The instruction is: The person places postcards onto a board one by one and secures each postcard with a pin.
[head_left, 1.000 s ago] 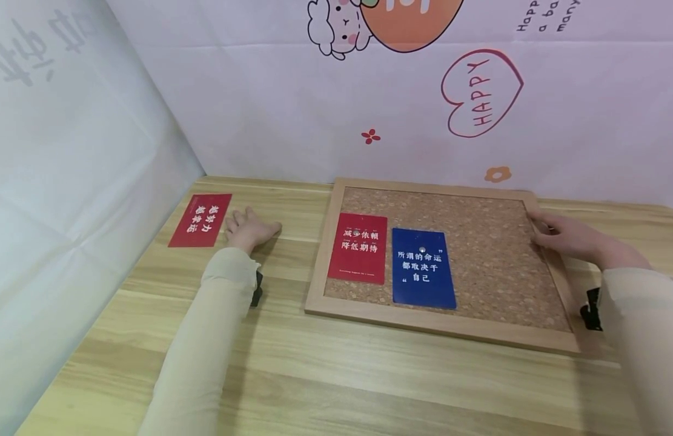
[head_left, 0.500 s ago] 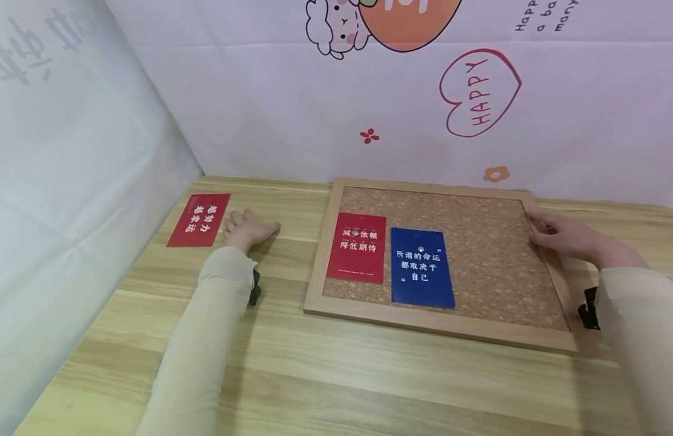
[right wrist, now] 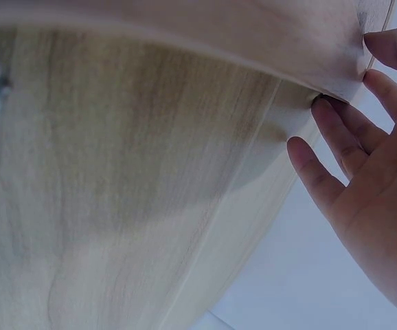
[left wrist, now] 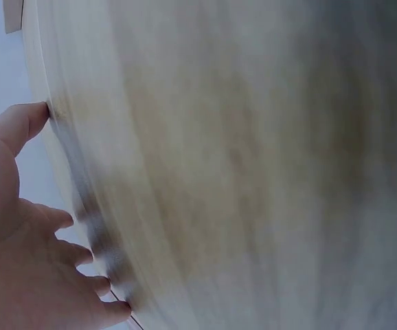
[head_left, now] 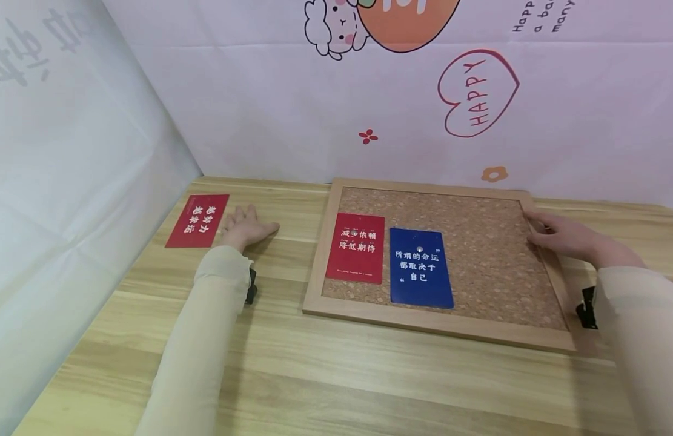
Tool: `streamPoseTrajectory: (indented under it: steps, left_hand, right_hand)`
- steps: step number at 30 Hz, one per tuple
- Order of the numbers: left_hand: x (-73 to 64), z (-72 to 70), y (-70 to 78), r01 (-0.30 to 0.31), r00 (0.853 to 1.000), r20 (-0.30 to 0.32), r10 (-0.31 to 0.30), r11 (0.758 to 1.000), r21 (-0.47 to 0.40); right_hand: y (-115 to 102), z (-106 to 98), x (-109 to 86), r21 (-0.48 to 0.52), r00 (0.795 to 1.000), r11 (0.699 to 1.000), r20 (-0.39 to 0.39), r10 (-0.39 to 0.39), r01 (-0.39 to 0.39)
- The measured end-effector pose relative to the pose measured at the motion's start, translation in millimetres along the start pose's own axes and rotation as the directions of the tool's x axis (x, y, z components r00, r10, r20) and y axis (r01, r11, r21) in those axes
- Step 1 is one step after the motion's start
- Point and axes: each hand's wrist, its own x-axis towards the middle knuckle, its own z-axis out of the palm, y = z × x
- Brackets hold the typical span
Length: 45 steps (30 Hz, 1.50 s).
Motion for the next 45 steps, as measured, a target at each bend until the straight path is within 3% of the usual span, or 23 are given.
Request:
streamPoseTrajectory:
  steps: [14, 31, 45]
  left_hand:
    - [5.6, 1.3, 0.3, -0.027, 1.0, 0.009, 0.027, 1.0, 0.007]
    - [6.1, 0.1, 3.1, -0.019, 0.999, 0.026, 0.019, 1.0, 0.017]
    - [0.9, -1.0, 1.3, 0.037, 0.999, 0.001, -0.037, 0.999, 0.018]
  right_hand:
    - [1.3, 1.1, 0.6, -0.017, 1.0, 1.0, -0.005, -0.007, 0.007]
    - [1.4, -0.2, 0.2, -0.005, 1.0, 1.0, 0.005, 0.001, -0.001]
    - [-0.2, -0.7, 0.1, -0.019, 1.0, 1.0, 0.003, 0.014, -0.014]
